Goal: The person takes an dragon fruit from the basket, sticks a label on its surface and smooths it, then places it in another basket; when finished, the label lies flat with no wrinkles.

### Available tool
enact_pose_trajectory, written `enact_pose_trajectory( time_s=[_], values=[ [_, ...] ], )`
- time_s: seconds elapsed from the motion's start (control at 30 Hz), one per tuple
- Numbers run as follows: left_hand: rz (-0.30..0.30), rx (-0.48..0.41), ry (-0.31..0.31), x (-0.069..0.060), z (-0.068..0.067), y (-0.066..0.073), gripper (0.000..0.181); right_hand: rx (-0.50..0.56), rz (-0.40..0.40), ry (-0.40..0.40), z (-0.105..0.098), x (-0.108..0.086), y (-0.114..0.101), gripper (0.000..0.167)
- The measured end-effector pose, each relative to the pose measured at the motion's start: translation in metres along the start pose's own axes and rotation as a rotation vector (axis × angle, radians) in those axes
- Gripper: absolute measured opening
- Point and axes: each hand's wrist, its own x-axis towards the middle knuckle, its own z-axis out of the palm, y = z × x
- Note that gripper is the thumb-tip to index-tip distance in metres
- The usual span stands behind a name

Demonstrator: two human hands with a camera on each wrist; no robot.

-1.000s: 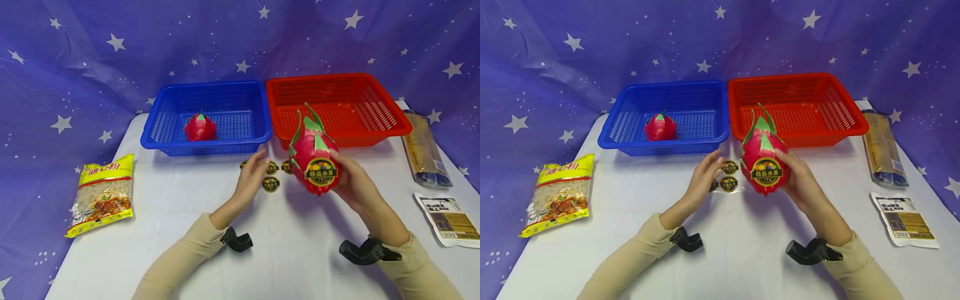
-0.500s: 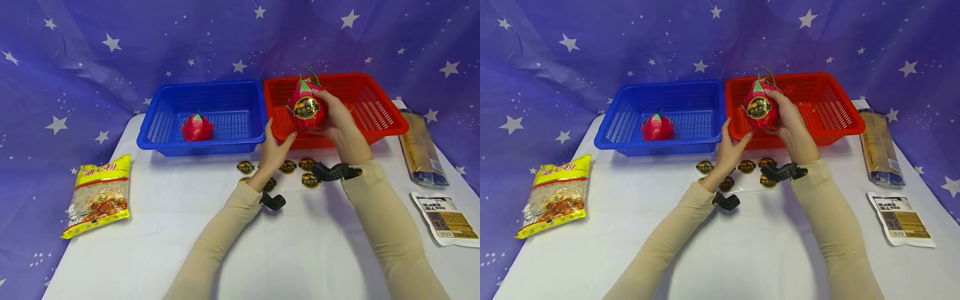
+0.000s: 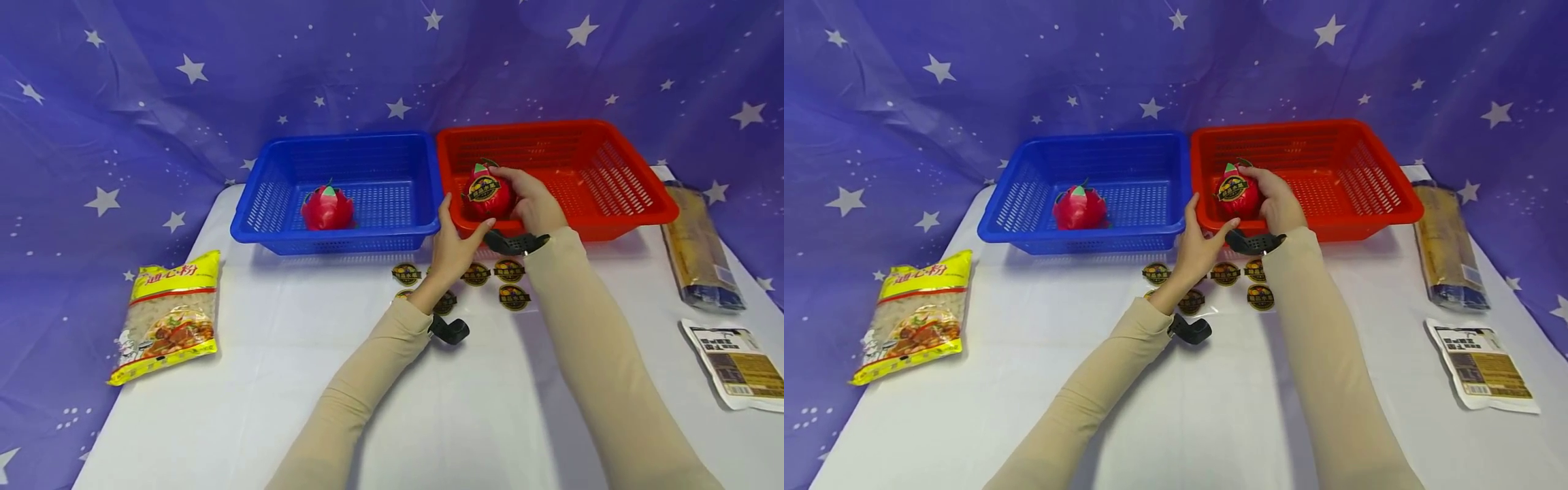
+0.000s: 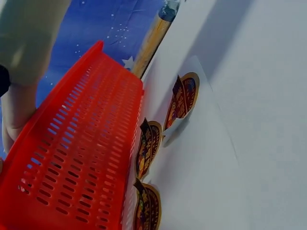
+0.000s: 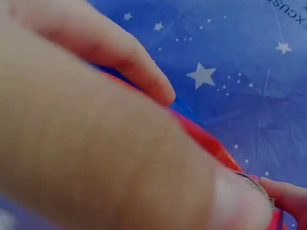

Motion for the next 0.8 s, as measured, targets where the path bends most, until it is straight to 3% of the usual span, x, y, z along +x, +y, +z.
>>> enact_pose_trajectory(
  time_s=[0.13,0.23,0.43,0.6,0.7,0.8],
  values=[
    [0.004,-0.003,0.006,0.001,0.001,0.001,0.088,-0.136,0.025,0.016,0.002,0.005,0.000,0.039],
    [0.000,0.001,0.003,0.000,0.001,0.001,0.088,-0.244,0.034,0.009,0.003,0.007,0.002,0.046],
    [-0.009,0.019,-0.001,0.000,0.000,0.001,0.087,-0.423,-0.006,0.025,0.001,0.007,0.004,0.074],
    [-0.006,-0.017,-0.022,-0.002,0.000,0.003,0.085,-0.639,-0.052,0.085,-0.007,0.003,0.006,0.076],
    [-0.004,-0.035,-0.024,-0.002,0.000,0.002,0.085,-0.667,-0.117,0.116,-0.008,0.003,0.009,0.072],
    [-0.003,-0.028,-0.022,-0.002,-0.001,0.002,0.086,-0.625,-0.206,0.152,-0.006,0.004,0.012,0.059]
  ],
)
